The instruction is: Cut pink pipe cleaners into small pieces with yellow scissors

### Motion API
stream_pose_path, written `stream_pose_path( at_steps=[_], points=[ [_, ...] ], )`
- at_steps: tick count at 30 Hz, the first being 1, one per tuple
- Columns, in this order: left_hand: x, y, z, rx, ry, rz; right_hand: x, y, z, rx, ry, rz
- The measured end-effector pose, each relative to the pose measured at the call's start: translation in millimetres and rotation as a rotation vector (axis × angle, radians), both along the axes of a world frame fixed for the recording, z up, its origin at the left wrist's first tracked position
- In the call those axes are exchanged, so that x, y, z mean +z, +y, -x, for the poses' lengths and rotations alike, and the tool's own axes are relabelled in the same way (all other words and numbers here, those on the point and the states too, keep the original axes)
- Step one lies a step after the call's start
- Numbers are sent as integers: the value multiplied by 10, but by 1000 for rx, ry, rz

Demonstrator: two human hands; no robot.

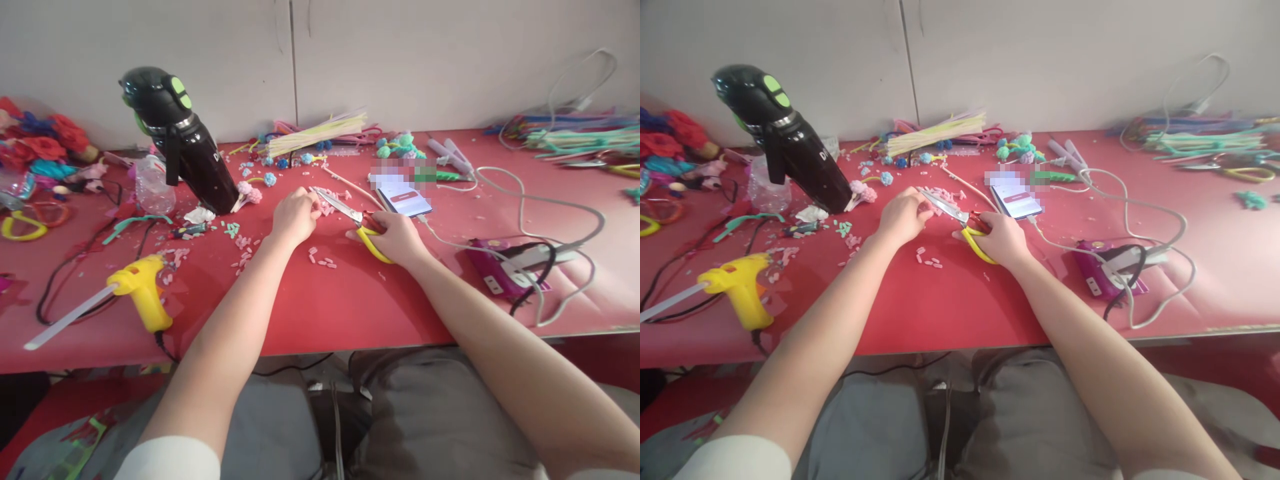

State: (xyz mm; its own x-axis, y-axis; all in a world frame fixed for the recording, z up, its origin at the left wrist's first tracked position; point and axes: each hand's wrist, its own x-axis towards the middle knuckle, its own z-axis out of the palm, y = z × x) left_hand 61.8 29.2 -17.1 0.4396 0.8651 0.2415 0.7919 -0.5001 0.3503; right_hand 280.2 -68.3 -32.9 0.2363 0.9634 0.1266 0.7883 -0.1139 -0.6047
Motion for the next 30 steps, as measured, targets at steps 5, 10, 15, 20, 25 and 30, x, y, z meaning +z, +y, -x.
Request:
stream_pose_path(
  at_steps=[5,10,15,20,25,30],
  points=[
    [-4,2,3,52,-45,24,18,-1,10,-6,-2,15],
    [1,103,68,86,-262,59,12,0,7,-3,7,13],
    [60,171,184,212,-718,267,-7,-6,-2,0,26,-5],
    [145,59,272,116,-905,383,-10,-12,-6,12,31,-8],
    [194,-30,312,61,-918,425,-3,-10,1,-1,17,8],
    [209,-24,323,60,-883,421,2,-23,2,2,13,14]
  ],
)
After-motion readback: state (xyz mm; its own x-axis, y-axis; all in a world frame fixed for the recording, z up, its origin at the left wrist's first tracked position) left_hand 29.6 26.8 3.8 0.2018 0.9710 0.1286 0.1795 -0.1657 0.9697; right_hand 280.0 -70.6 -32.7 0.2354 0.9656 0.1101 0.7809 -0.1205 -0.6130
